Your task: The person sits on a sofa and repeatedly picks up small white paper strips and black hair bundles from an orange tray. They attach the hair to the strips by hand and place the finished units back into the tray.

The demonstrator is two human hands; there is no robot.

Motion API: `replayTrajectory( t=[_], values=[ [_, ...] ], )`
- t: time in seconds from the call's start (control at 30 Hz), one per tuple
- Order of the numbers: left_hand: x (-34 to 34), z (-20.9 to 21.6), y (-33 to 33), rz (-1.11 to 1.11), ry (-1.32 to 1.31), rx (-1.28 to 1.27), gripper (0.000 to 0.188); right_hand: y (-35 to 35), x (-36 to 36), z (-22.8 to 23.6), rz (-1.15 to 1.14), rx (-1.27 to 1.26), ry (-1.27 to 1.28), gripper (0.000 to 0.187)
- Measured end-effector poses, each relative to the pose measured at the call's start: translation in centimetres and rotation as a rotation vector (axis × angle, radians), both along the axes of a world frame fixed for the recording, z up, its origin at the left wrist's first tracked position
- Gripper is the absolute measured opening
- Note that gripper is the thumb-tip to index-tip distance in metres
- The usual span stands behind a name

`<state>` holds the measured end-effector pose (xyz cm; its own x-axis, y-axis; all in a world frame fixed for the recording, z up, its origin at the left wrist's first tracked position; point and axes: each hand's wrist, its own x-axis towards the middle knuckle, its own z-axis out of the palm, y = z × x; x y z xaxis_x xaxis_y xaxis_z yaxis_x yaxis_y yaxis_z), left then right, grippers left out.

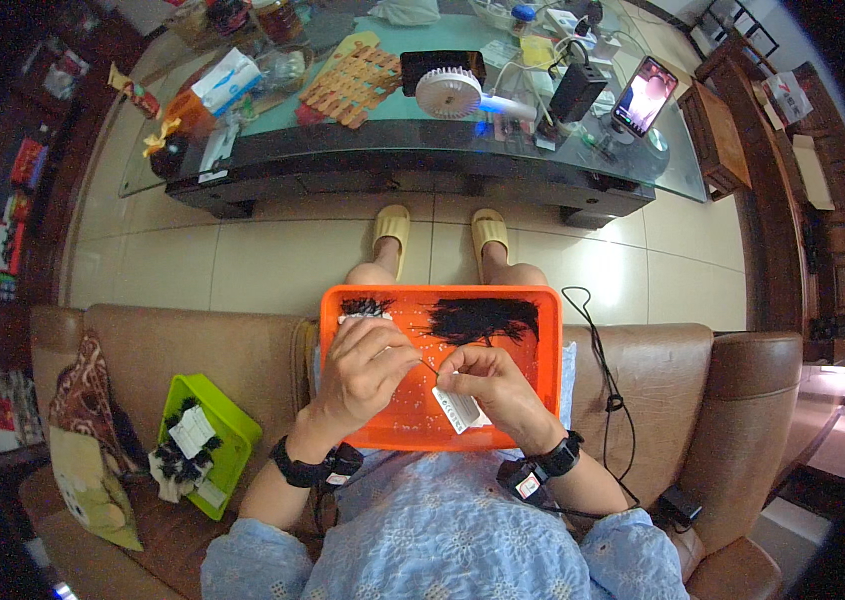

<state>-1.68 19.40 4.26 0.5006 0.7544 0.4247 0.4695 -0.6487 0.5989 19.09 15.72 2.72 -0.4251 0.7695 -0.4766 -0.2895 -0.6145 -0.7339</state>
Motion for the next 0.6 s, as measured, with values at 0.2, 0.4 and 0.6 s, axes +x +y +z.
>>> replayTrajectory(
  t=[0.2, 0.4, 0.6],
  values=[
    [0.6, -1.1, -0.5, 0.047, -0.147, -0.144, 0.018, -0.3, 0.3, -0.3, -0.077, -0.135, 0.196, 0.006],
    [2.7, -0.6, -2.0, 0.060, -0.084, 0.037, 0.012, -0.3, -0.1, -0.4, -0.219, 0.058, 0.102, 0.011],
    [1.8, -0.2, -1.8, 0.082, -0.252, -0.620, 0.006, 0.8, 0.7, 0.1, -0.062, 0.937, -0.529, 0.010]
  ],
)
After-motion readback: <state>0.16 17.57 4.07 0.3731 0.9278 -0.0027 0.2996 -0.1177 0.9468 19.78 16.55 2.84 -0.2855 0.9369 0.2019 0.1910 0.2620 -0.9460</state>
